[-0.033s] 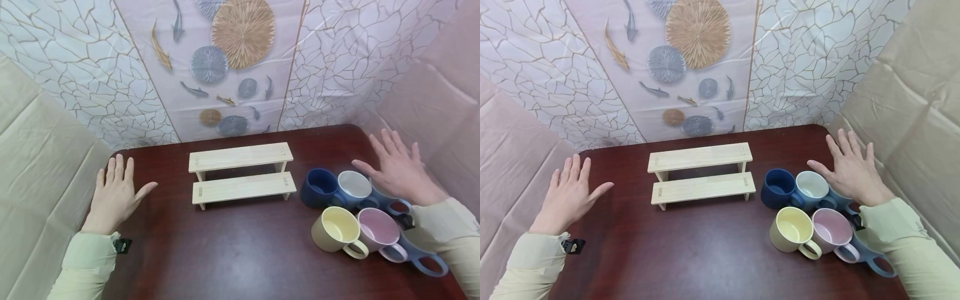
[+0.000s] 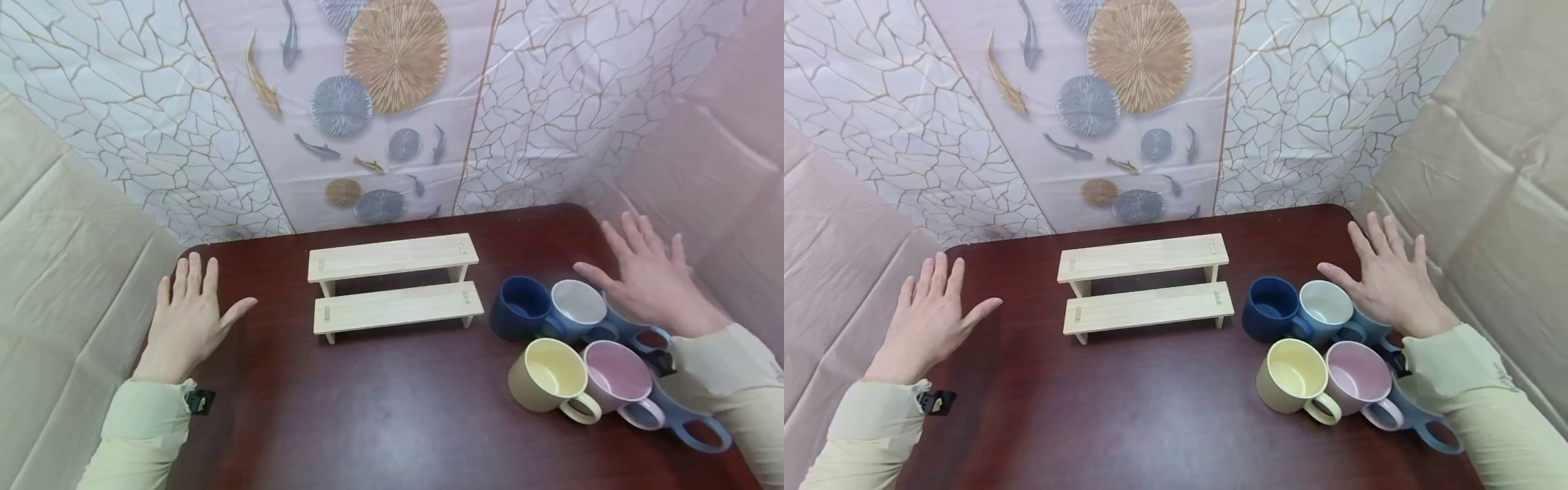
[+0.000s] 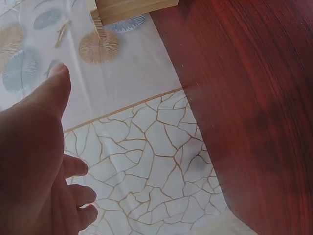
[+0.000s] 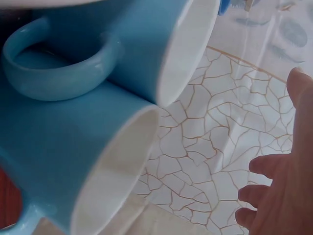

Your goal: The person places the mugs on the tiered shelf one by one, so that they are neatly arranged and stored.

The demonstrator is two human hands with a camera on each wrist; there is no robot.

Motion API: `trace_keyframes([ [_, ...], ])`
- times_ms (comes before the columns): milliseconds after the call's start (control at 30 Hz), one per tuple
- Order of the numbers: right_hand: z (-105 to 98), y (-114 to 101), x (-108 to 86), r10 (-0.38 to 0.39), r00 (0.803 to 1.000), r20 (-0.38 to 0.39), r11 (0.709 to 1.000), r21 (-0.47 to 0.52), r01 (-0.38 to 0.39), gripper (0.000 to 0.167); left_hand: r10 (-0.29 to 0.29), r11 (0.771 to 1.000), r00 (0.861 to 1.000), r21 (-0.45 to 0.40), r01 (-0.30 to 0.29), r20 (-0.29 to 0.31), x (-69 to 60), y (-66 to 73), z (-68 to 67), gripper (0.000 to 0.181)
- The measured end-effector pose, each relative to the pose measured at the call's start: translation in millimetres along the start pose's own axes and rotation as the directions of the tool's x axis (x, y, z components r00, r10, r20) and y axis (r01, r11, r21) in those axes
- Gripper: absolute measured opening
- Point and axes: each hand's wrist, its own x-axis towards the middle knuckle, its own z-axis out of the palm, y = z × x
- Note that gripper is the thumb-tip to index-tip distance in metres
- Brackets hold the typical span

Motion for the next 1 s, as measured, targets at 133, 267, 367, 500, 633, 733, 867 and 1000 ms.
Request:
trace_keyframes([
  [133,0,0,-1.5,0.0,1.0,0.0,1.0,0.002,0.0,0.089,-0.006,1.0,1.0,0.012,0.006,-0.004,-4.3,-5.6,1.9,0.092],
  [267,-6,-3,-10.0,-0.004,1.0,-0.013,1.0,0.028,0.004,0.088,-0.032,0.999,0.999,-0.041,0.033,0.028,-10.5,-6.7,5.8,0.089],
  [367,-12,-11,-24.8,-0.025,0.997,-0.071,0.998,0.064,0.029,0.084,-0.069,0.985,0.997,-0.159,0.072,0.024,-10.1,4.2,10.0,0.08],
  [500,-11,-30,-55.2,-0.045,0.973,-0.228,0.988,0.133,0.077,0.069,-0.132,0.913,0.987,-0.376,0.157,0.09,-5.5,29.1,18.5,0.067],
  [633,3,-53,-87.8,-0.026,0.922,-0.386,0.968,0.22,0.119,0.047,-0.168,0.812,0.954,-0.514,0.277,0.25,0.9,53.8,36.9,0.063],
  [733,19,-68,-111.7,0.008,0.883,-0.47,0.952,0.275,0.138,0.038,-0.176,0.737,0.921,-0.574,0.358,0.348,4.6,68.1,52.9,0.058],
  [867,41,-86,-138.1,0.111,0.862,-0.494,0.943,0.326,0.066,0.03,-0.189,0.617,0.87,-0.635,0.466,0.455,8.2,82.1,69.6,0.054],
  [1000,61,-101,-154.8,0.252,0.841,-0.479,0.93,0.36,-0.074,0.024,-0.212,0.474,0.848,-0.708,0.524,0.486,11.9,90.2,79.8,0.05],
])
